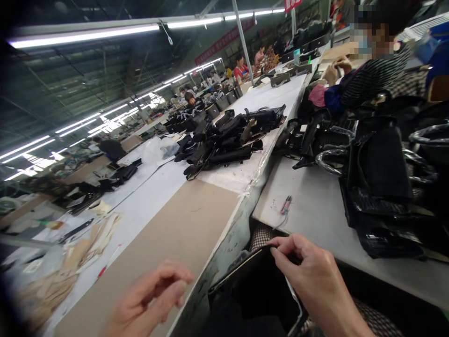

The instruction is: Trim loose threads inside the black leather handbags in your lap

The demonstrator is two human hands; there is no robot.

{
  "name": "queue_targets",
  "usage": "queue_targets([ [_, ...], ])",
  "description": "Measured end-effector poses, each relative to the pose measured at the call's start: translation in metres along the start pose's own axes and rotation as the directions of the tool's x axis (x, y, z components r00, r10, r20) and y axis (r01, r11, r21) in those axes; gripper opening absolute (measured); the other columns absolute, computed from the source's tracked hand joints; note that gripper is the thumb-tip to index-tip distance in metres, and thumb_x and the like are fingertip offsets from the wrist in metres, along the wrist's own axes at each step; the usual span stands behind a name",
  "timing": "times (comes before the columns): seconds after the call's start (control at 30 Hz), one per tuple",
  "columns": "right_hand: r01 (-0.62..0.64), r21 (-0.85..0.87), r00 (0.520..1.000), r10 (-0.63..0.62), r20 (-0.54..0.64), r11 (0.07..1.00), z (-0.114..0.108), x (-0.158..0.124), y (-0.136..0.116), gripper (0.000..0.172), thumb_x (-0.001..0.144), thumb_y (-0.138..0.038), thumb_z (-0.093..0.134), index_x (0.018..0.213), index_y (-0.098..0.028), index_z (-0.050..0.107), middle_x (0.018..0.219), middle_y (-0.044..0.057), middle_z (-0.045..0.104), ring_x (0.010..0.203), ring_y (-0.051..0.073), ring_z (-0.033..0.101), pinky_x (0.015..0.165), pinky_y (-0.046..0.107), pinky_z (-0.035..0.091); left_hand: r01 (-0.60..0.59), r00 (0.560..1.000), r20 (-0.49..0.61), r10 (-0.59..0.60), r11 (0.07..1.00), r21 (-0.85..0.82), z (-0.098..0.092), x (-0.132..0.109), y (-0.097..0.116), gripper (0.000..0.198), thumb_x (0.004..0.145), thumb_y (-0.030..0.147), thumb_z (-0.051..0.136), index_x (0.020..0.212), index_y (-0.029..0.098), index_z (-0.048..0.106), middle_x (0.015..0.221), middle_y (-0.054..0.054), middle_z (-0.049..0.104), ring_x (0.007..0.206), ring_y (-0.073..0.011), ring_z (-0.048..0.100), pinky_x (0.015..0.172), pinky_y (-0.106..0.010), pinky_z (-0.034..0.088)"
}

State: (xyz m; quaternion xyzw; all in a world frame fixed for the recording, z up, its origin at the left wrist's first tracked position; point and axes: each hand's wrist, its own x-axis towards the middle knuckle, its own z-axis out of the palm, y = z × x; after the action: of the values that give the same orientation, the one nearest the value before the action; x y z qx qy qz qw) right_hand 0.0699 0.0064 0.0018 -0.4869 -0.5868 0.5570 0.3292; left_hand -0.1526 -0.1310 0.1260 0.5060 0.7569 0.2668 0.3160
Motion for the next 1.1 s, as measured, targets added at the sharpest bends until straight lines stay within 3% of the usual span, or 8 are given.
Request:
queue_targets([
  [0.03,0.0,-0.009,1.0,0.0,-0.001,1.0,0.002,0.0,0.0,0.03,0.078,-0.047,0.064,0.064,-0.022,0.053,0.101,0.008,0.073,0.089,0.027,0.069,0.077,0.032,0.053,-0.057,0.998,-0.024,0.058,0.996,0.066,-0.002,0.009,0.008,0.018,0.087,0.038,0.06,0.091,0.023,0.069,0.089,-0.001,0.068,0.07,-0.0116,0.06,0.06,-0.019,0.047],
  [0.13,0.003,-0.028,1.0,-0.004,-0.014,1.0,0.005,0.0,-0.002,0.03,0.076,-0.047,0.064,0.063,-0.023,0.054,0.101,0.007,0.074,0.087,0.027,0.069,0.073,0.032,0.054,-0.136,0.986,0.128,0.11,0.967,0.214,0.005,0.034,0.03,0.014,0.072,0.026,0.077,0.085,0.026,0.072,0.076,0.005,0.064,0.067,-0.0099,0.058,0.058,-0.017,0.042],
  [0.2,-0.01,-0.029,1.0,0.009,-0.022,1.0,0.005,0.0,-0.003,0.029,0.076,-0.047,0.064,0.063,-0.023,0.054,0.1,0.006,0.074,0.086,0.026,0.069,0.073,0.032,0.053,-0.156,0.974,0.202,0.101,0.947,0.281,0.015,0.042,0.036,0.01,0.069,0.022,0.079,0.075,0.025,0.072,0.069,0.006,0.061,0.064,-0.0089,0.056,0.054,-0.016,0.038],
  [0.33,-0.027,-0.012,0.999,0.027,-0.026,1.0,0.002,0.001,-0.005,0.026,0.077,-0.044,0.063,0.063,-0.023,0.055,0.098,0.004,0.074,0.085,0.024,0.069,0.077,0.031,0.051,-0.252,0.963,0.176,0.206,0.918,0.307,0.032,0.046,0.019,0.01,0.079,0.019,0.064,0.072,0.022,0.071,0.065,0.003,0.06,0.059,-0.0091,0.055,0.054,-0.018,0.038],
  [0.47,-0.023,0.074,1.0,0.024,-0.005,0.997,0.004,0.001,-0.004,0.025,0.078,-0.04,0.064,0.062,-0.022,0.055,0.096,0.006,0.074,0.086,0.024,0.07,0.078,0.031,0.051,-0.334,0.942,0.088,0.324,0.879,0.341,0.042,0.048,-0.004,0.015,0.077,0.017,0.057,0.064,0.018,0.063,0.059,0.002,0.055,0.05,-0.0087,0.05,0.05,-0.018,0.038],
  [0.6,-0.022,0.112,1.0,0.024,-0.016,0.993,0.009,-0.001,-0.002,0.025,0.076,-0.037,0.065,0.06,-0.022,0.053,0.093,0.007,0.074,0.086,0.024,0.07,0.077,0.03,0.052,-0.366,0.93,0.128,0.344,0.839,0.403,0.041,0.053,-0.002,0.017,0.078,0.017,0.056,0.063,0.018,0.061,0.059,0.002,0.054,0.052,-0.0087,0.051,0.05,-0.018,0.037],
  [0.83,0.051,0.072,0.998,-0.054,0.039,0.996,0.012,-0.011,-0.008,0.023,0.077,-0.034,0.063,0.061,-0.023,0.052,0.091,0.005,0.075,0.088,0.022,0.07,0.076,0.027,0.053,-0.426,0.895,0.325,0.307,0.804,0.414,0.042,0.066,0.03,0.029,0.087,0.018,0.057,0.059,0.017,0.06,0.064,0.001,0.058,0.063,-0.0101,0.056,0.057,-0.019,0.037],
  [1.1,0.189,0.007,0.979,-0.189,0.073,0.982,0.01,-0.026,-0.015,0.02,0.082,-0.026,0.058,0.063,-0.022,0.054,0.089,0.002,0.075,0.086,0.02,0.071,0.076,0.025,0.053,-0.527,0.829,0.366,0.422,0.809,0.26,0.063,0.077,0.033,0.02,0.084,0.01,0.058,0.067,0.017,0.065,0.066,0.001,0.058,0.064,-0.0097,0.055,0.058,-0.02,0.037],
])
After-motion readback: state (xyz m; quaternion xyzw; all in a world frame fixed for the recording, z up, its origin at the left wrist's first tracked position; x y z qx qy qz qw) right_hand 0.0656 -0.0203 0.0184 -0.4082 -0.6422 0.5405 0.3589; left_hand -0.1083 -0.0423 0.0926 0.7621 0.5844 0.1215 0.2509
